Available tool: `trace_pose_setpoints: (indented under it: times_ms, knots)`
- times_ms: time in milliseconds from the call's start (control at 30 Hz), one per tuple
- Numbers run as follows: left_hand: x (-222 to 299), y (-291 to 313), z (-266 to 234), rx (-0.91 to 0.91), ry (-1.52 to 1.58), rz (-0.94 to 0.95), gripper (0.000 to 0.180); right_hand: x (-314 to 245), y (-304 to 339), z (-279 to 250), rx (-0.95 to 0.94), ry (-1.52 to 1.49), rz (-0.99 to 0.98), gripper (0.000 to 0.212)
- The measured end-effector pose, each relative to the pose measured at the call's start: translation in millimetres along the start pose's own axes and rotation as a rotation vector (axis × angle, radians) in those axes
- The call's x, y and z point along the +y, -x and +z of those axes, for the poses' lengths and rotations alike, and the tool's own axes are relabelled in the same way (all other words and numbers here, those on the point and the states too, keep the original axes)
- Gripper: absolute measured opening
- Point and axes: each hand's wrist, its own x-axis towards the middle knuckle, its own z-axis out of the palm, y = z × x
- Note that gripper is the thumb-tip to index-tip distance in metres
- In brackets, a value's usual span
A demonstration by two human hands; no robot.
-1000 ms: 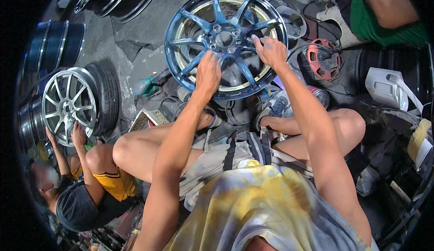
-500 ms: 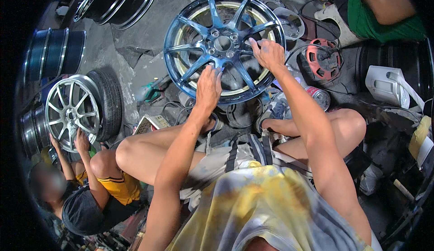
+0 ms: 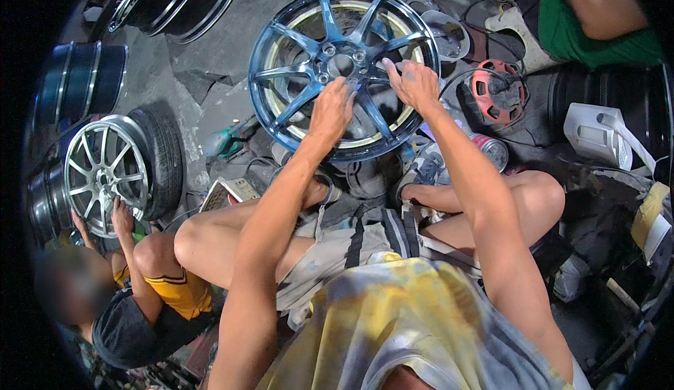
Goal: The person sits on the floor and uses a small abrasive pad to manually polish the surface of a blue car wheel rim. They systematically rub the spokes and the outer lip of the rim, occasionally rotating the wheel to access different sections. Other workers and wheel parts are visible in the background.
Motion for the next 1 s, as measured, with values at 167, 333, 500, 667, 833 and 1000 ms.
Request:
trace_pose_setpoints:
  times_ms: [167, 333, 500, 667, 833, 1000]
  knots:
    - [-16, 15, -18, -0.050, 0.048, -0.094, 0.015, 4, 4, 3, 0.038, -0.015, 0.013, 0.058]
    - [10, 10, 10, 0.078, 0.093, -0.075, 0.014, 4, -2, 3, 0.044, 0.002, 0.009, 0.059]
    - [10, -1, 5, 0.076, 0.045, -0.086, 0.014, 1, -1, 0, 0.017, -0.015, 0.002, 0.063]
    - [25, 6, -19, -0.262, 0.179, -0.301, 0.020, 3, -3, 2, 0.017, 0.006, 0.010, 0.061]
    - [18, 7, -121, -0.588, 0.162, -0.127, 0.022, -1, -1, -6, -0.088, -0.076, 0.024, 0.072]
    - [49, -8, -222, -0.665, -0.136, -0.164, 0.020, 7, -23, -3, -0.393, -0.117, 0.128, 0.092]
